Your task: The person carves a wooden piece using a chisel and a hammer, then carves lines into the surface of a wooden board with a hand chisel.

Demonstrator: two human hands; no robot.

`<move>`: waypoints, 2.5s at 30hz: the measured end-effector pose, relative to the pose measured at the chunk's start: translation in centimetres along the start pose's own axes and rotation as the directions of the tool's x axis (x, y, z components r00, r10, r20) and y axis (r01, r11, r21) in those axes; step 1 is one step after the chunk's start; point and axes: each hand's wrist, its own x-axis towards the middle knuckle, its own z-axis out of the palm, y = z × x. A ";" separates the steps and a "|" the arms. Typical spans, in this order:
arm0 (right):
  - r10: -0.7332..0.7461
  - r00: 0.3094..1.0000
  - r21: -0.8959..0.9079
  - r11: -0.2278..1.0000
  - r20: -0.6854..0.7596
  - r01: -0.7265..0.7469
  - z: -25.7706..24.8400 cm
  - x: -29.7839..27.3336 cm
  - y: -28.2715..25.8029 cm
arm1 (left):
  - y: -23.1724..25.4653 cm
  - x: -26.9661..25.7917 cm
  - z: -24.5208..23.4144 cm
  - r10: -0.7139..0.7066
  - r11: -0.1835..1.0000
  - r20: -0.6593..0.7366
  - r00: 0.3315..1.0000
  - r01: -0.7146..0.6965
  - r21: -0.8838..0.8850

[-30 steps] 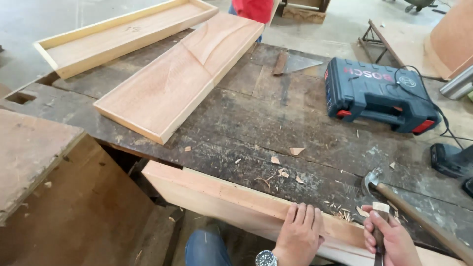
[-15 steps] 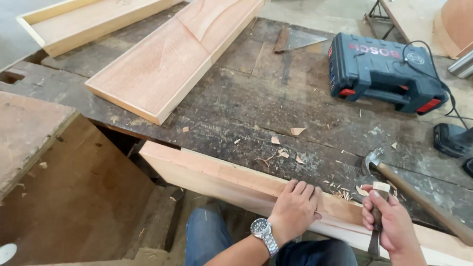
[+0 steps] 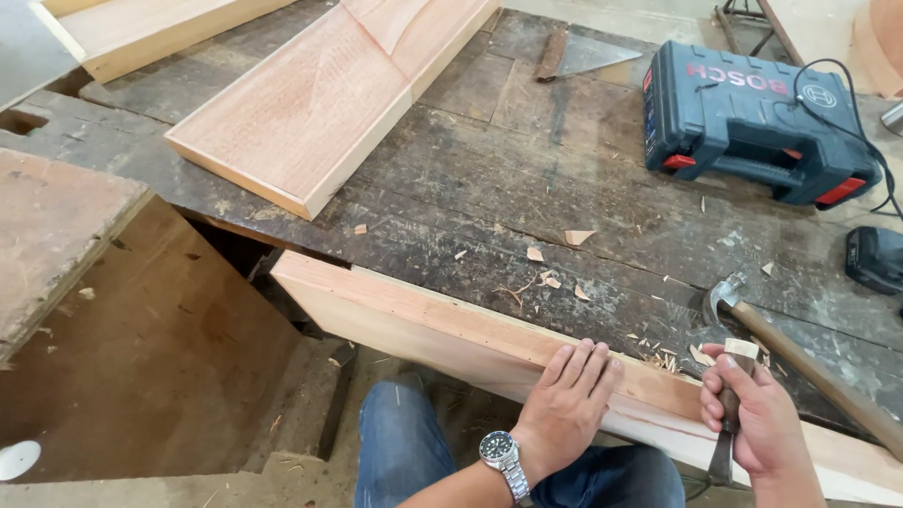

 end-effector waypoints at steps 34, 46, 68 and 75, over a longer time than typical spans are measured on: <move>0.012 1.000 0.008 1.000 -0.016 -0.012 0.4 -0.3 -0.2 | -0.4 -1.8 -1.3 0.025 0.996 -0.046 0.999 -0.029 -0.089; 0.002 1.000 0.014 1.000 -0.002 -0.002 0.1 -0.1 0.0 | -0.5 -1.9 -1.3 0.029 0.996 -0.026 0.999 -0.031 -0.079; -0.523 0.711 -0.532 0.474 0.470 0.701 19.6 -6.0 -3.5 | -2.6 0.1 -1.8 -0.375 0.890 0.742 0.555 0.440 0.120; -0.552 0.595 -0.582 0.225 0.585 0.781 22.4 -5.3 1.2 | -4.1 -1.2 -1.8 -0.359 0.933 -0.053 0.932 0.360 0.012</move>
